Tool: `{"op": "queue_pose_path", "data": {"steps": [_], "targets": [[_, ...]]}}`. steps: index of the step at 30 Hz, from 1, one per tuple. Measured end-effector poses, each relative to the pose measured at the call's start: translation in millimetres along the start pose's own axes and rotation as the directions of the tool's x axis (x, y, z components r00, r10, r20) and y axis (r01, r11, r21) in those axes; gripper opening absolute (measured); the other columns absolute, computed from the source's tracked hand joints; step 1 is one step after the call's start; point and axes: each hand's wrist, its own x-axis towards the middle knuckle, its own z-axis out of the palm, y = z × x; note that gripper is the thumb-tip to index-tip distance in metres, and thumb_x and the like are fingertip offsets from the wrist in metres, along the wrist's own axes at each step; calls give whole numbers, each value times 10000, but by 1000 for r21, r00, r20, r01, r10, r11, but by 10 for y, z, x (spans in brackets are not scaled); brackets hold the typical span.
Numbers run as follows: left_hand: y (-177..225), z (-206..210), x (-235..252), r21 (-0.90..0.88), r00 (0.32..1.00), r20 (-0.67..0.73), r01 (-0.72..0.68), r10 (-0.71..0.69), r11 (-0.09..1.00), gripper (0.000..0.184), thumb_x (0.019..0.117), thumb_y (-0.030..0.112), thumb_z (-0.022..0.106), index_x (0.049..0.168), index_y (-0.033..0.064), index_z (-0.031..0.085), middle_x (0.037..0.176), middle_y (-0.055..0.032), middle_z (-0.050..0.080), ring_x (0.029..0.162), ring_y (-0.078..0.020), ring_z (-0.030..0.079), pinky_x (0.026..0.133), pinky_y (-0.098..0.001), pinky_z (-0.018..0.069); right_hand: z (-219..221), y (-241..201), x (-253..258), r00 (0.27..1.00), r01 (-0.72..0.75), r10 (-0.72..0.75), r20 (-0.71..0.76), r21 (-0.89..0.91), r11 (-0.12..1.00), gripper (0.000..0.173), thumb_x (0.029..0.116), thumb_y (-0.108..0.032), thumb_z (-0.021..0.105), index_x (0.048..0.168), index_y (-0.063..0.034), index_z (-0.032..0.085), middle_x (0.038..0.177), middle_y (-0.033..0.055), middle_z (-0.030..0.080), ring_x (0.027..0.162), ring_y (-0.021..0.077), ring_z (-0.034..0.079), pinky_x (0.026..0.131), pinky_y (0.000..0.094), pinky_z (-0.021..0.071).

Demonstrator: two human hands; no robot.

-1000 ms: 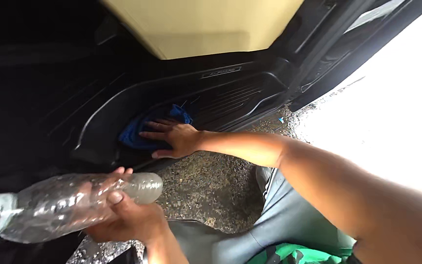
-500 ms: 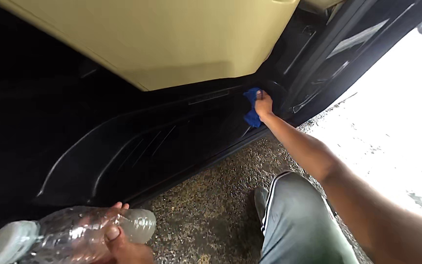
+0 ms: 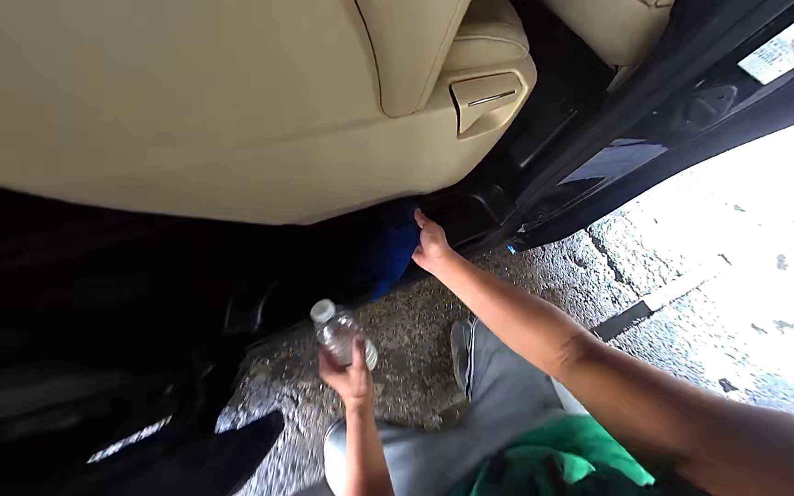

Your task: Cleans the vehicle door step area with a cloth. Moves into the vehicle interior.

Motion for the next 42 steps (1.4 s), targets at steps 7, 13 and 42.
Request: {"op": "queue_pose_path", "data": {"steps": [7,13,42], "targets": [[1446,-322,-80,-323,826,548,350,-127,879,563,890,336,725,1276,-49,584,1125,-94,726,1025,-190,706,935,-412,593,294,-702,-1868,953,-125,258,157,-573,810,532,1089,-493,375,1454,-126,499,1343,114,623,1225,226,610,1024,489,521],[2663,-332,-225,-318,648,746,550,-154,772,683,849,587,729,1287,75,617,1070,-97,736,941,-207,721,849,-412,614,856,-1639,-2815,853,458,223,472,-882,112,475,1111,-386,381,1276,-36,657,1124,194,713,1092,319,685,990,565,519],[4322,623,16,-175,408,910,208,78,962,424,916,316,652,1301,138,636,1222,-27,699,1090,-154,667,948,-389,566,-78,-2666,-3224,880,-300,325,347,-123,946,1138,778,-986,94,1355,-127,568,1238,143,677,1116,294,664,904,528,571]]}}
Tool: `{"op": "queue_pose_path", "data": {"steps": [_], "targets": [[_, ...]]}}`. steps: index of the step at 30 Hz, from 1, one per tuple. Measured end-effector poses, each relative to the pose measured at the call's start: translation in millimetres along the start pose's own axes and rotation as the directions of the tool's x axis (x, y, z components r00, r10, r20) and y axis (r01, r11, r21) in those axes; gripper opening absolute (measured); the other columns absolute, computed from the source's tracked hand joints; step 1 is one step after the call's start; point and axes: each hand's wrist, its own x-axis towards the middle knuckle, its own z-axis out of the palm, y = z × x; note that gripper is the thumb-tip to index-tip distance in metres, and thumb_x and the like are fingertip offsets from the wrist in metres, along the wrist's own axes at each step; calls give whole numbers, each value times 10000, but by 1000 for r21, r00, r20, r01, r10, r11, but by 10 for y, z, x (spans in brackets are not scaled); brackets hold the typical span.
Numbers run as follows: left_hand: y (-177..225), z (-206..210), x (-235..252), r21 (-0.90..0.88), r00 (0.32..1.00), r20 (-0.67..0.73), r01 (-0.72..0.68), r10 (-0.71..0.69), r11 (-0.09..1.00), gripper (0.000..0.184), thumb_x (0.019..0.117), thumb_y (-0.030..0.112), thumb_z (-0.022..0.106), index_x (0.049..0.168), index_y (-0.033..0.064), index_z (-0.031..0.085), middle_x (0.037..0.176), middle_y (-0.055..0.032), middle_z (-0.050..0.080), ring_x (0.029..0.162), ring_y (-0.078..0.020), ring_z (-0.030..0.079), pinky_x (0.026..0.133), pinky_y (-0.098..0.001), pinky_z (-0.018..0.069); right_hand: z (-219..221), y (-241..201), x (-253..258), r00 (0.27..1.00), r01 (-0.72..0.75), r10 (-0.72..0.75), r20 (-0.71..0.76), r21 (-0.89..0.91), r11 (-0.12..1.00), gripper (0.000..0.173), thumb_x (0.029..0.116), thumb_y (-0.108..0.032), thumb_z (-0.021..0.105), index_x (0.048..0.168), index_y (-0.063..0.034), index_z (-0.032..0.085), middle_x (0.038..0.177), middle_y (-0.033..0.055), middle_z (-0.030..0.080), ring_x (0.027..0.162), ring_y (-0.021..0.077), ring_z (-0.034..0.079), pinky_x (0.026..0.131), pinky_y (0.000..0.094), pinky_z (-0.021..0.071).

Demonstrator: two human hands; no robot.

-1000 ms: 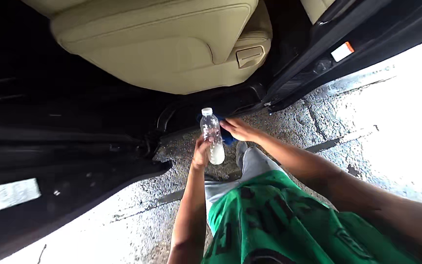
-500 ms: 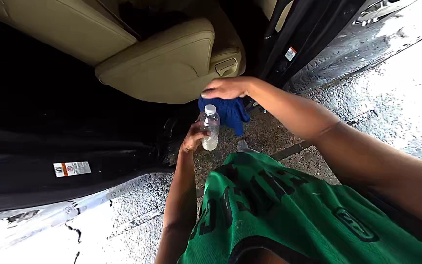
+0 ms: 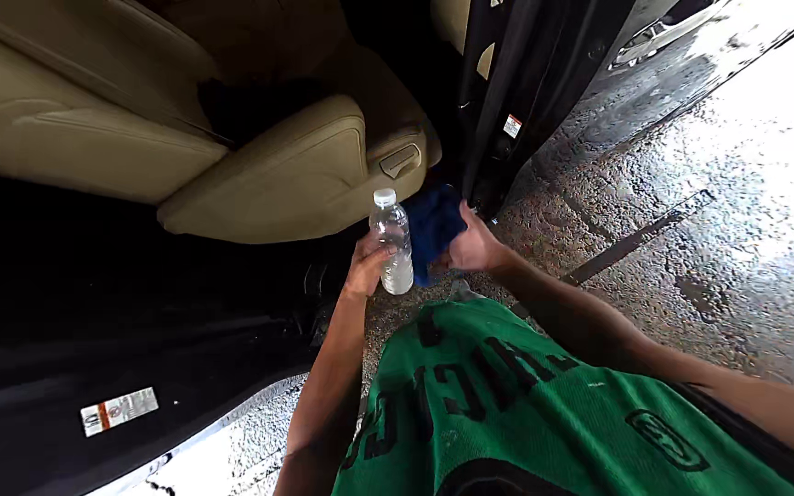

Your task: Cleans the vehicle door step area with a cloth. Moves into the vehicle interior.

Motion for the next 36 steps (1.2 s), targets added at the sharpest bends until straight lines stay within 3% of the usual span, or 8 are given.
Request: {"op": "queue_pose_path", "data": {"steps": [7,11,16,19,23,28,31,36], "targets": [[-184,-2,14,-72,924,-343,153,-168,986,400,893,183,610,1285,102,599,1179,-37,707,1069,-157,678,932,-387,577,-439,-224,327,968,-57,-72,-239,-493,868,359,1014,-274,629,1299,-57,613,1099,125,699,927,202,691,806,391,592],[-91,-103,61,-38,919,-381,93,-101,995,404,891,197,658,1282,104,617,1200,-31,703,1082,-149,671,948,-372,571,-547,-494,446,904,33,-345,-253,-763,646,834,912,-338,765,1585,-94,336,1546,185,468,1379,340,505,1104,570,453],[280,-293,249,105,955,-297,11,20,994,465,869,195,706,1307,91,593,1229,-31,694,1088,-145,674,947,-367,575,-29,-1086,443,938,139,-345,34,-949,284,1387,677,-496,931,1645,-124,9,1541,234,451,1385,311,516,1155,500,436],[595,-457,382,151,984,-120,-113,131,982,453,885,168,715,1324,139,608,1238,-3,697,1086,-128,680,934,-341,586,315,-1333,242,934,123,-324,152,-986,-108,904,885,-436,790,1606,-165,316,1343,194,647,1177,375,659,1019,608,507],[1059,-547,699,90,969,57,-244,240,966,445,863,155,765,1281,125,618,1190,31,715,1073,-108,691,954,-319,587,705,-1702,-54,815,180,-420,398,-864,-470,308,1009,-364,607,985,-110,779,1086,89,678,1135,290,611,998,513,505],[1470,-616,1083,50,955,159,-260,249,964,446,949,342,691,1332,136,591,1238,27,683,1096,-108,665,954,-331,576,844,-1488,20,543,797,-813,211,-435,419,514,1003,-591,495,1190,-146,672,1320,13,662,1234,150,611,1020,382,539],[1653,-628,1273,249,980,190,-103,55,963,353,987,196,630,1299,33,597,1154,-64,698,1004,-137,688,887,-343,596,839,-743,363,520,846,-850,-90,-85,527,547,1021,-687,305,1254,-329,646,1156,-90,725,1081,58,674,914,363,589],[2095,-1048,1541,337,925,348,31,-155,941,321,955,63,657,1266,-6,618,1156,-88,719,1053,-153,700,951,-327,589,738,-587,428,656,731,-752,55,198,653,774,902,-789,451,1213,-133,719,1127,92,745,1060,188,706,937,445,582]]}}
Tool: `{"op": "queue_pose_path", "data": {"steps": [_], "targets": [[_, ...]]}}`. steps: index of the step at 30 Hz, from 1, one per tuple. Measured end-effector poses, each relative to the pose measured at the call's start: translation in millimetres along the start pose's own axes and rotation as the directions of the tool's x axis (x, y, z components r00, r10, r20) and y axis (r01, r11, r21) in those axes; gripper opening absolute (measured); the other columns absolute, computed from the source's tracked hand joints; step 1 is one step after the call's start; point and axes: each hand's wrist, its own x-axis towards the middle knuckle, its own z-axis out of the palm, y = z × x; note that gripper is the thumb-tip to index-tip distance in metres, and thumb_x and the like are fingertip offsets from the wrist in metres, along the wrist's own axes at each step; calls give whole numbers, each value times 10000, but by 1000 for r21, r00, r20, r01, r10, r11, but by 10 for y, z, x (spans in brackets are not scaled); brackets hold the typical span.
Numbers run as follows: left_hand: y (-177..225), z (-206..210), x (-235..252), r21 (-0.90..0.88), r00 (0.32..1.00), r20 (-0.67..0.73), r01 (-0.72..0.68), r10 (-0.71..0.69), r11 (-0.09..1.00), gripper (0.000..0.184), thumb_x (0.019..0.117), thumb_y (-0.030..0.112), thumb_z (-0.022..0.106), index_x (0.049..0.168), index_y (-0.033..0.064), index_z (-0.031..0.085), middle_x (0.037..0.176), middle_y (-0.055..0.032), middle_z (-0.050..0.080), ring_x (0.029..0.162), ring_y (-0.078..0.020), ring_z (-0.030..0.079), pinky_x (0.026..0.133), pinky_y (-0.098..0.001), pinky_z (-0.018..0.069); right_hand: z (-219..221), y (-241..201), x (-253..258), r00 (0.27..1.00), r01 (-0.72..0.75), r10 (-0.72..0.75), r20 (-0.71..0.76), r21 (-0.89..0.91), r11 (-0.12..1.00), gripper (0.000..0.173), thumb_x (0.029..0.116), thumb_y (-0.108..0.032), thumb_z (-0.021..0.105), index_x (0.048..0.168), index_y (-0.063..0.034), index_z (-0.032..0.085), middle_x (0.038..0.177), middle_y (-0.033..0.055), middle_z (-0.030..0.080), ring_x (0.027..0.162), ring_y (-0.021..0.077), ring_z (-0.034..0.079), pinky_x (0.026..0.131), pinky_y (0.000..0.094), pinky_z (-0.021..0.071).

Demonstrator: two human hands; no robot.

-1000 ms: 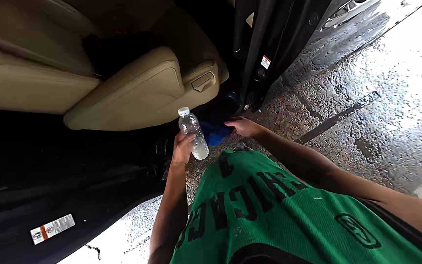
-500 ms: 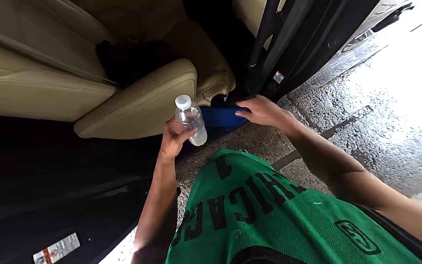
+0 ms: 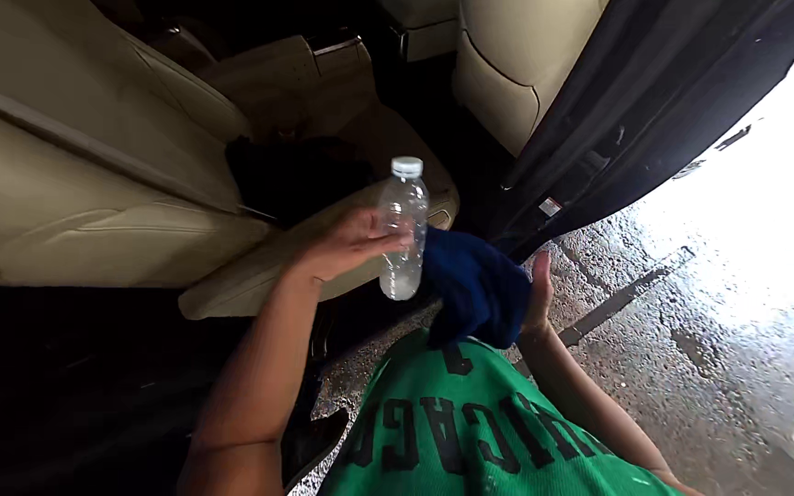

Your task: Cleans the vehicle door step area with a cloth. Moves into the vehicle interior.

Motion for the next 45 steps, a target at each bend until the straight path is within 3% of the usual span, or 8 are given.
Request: {"op": "queue_pose_path", "data": {"steps": [10,20,31,35,38,41,43,45], "targets": [[-273,-1285,962,181,767,-634,30,93,983,635,916,111,739,1461,35,423,1306,-101,631,1152,-163,655,1006,-358,564,-867,-267,763,822,-484,282,-495,-346,804,482,1101,-424,363,1339,-70,586,1135,109,721,1046,218,698,907,465,595],[-1252,-1725,1354,173,710,-623,535,-329,827,649,783,158,892,1340,24,586,1296,-177,647,1217,-278,620,1061,-508,504,-1350,178,1002,576,-789,565,-590,-581,198,615,1020,-579,515,1370,-81,603,1277,95,690,1188,160,654,1032,411,542],[-1062,-1894,1011,31,619,-605,647,-501,762,661,862,282,843,1383,18,532,1333,-223,595,1134,-333,666,956,-496,585,-1407,237,1029,665,-737,417,-620,-634,233,505,1046,-455,544,1340,-48,595,1201,120,698,1100,169,678,976,397,562],[-662,-1787,734,374,607,-775,665,-177,646,787,831,460,834,1415,18,546,1427,-289,519,1328,-442,508,1089,-646,415,-1070,165,1090,708,-705,228,-669,-645,296,492,1048,-436,548,1339,-43,605,1210,117,703,1125,157,676,998,390,560],[-296,-1237,535,454,673,-737,428,60,782,446,1018,363,617,1337,52,584,1226,-171,642,965,-277,668,830,-450,572,-576,66,1151,812,-557,33,-582,-758,341,423,1056,-370,544,1275,-18,632,1115,110,721,1039,151,696,949,392,579],[-246,-339,610,-170,890,-445,22,-97,985,509,1102,462,333,1222,91,661,1128,-74,731,835,-195,730,721,-371,636,-21,-83,1135,951,-277,-73,-300,-933,229,328,1032,-313,590,1167,-22,661,998,73,711,930,113,689,866,373,596],[-464,178,758,-519,958,-137,146,-251,842,740,1044,652,306,1484,90,502,1461,-86,585,1277,-259,616,1071,-467,525,288,-193,1099,997,-50,62,-45,-995,88,310,967,-346,697,1081,-58,713,998,34,735,967,77,693,905,352,594],[-655,557,963,-783,928,49,266,-369,563,733,991,749,271,1458,239,513,1380,18,630,1269,-142,597,1045,-376,523,528,-294,1091,942,100,331,53,-987,-128,612,885,-578,718,1289,-120,676,1353,77,656,1327,168,559,1145,455,444]]}}
